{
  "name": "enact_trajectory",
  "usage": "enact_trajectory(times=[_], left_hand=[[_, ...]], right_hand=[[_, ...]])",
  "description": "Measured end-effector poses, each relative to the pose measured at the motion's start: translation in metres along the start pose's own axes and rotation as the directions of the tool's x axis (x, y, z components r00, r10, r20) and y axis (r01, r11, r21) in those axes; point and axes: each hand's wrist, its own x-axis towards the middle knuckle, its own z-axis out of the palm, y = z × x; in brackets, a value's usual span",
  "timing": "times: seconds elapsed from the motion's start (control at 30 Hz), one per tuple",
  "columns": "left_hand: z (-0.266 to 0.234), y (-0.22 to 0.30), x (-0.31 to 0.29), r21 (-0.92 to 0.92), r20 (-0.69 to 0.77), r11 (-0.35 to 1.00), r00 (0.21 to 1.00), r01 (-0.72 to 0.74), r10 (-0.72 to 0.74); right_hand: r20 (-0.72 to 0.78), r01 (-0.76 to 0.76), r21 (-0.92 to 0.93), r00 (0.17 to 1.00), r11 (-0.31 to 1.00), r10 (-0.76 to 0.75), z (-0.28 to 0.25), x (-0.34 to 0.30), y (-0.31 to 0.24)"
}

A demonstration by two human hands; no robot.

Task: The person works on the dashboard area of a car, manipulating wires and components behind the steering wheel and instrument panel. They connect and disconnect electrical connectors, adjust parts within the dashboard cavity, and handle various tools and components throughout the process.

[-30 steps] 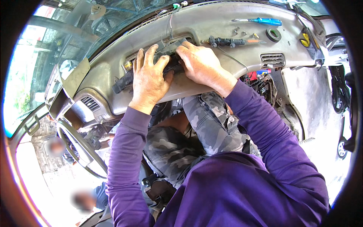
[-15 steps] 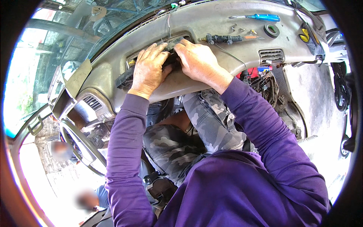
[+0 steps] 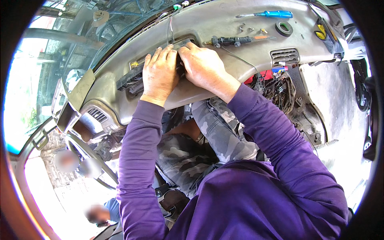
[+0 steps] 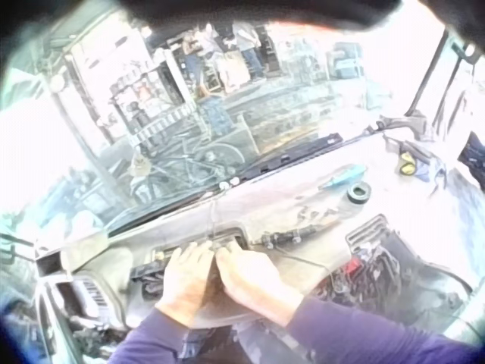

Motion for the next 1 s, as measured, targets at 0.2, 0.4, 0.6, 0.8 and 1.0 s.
enact_trajectory(times=[0.2, 0.4, 0.6, 0.8, 1.0], left_hand=[[-0.001, -0.02, 0.001, 0.022, -0.074, 0.979, 0.977, -0.2, 0.201], [-0.003, -0.016, 0.0, -0.005, -0.025, 0.969, 0.969, -0.247, 0.246], [-0.007, -0.016, 0.002, -0.064, -0.036, 0.969, 0.971, -0.237, 0.236], [-0.005, -0.019, 0.0, -0.12, -0.069, 0.972, 0.978, -0.203, 0.196], [-0.003, -0.016, 0.002, -0.138, -0.132, 0.97, 0.975, -0.199, 0.181]], right_hand=[[-0.027, 0.001, 0.136, 1.0, 0.991, 0.002, -0.001, -0.001, 0.001], [-0.13, 0.02, 0.503, 0.99, 0.864, 0.053, -0.051, -0.068, 0.004], [-0.032, 0.136, 0.508, 0.99, 0.85, -0.139, -0.064, -0.148, 0.01], [-0.163, 0.221, 0.193, 0.968, 0.956, -0.19, -0.063, -0.09, 0.005], [0.176, 0.212, -0.231, 0.969, 0.95, -0.173, -0.027, -0.042, 0.004]])
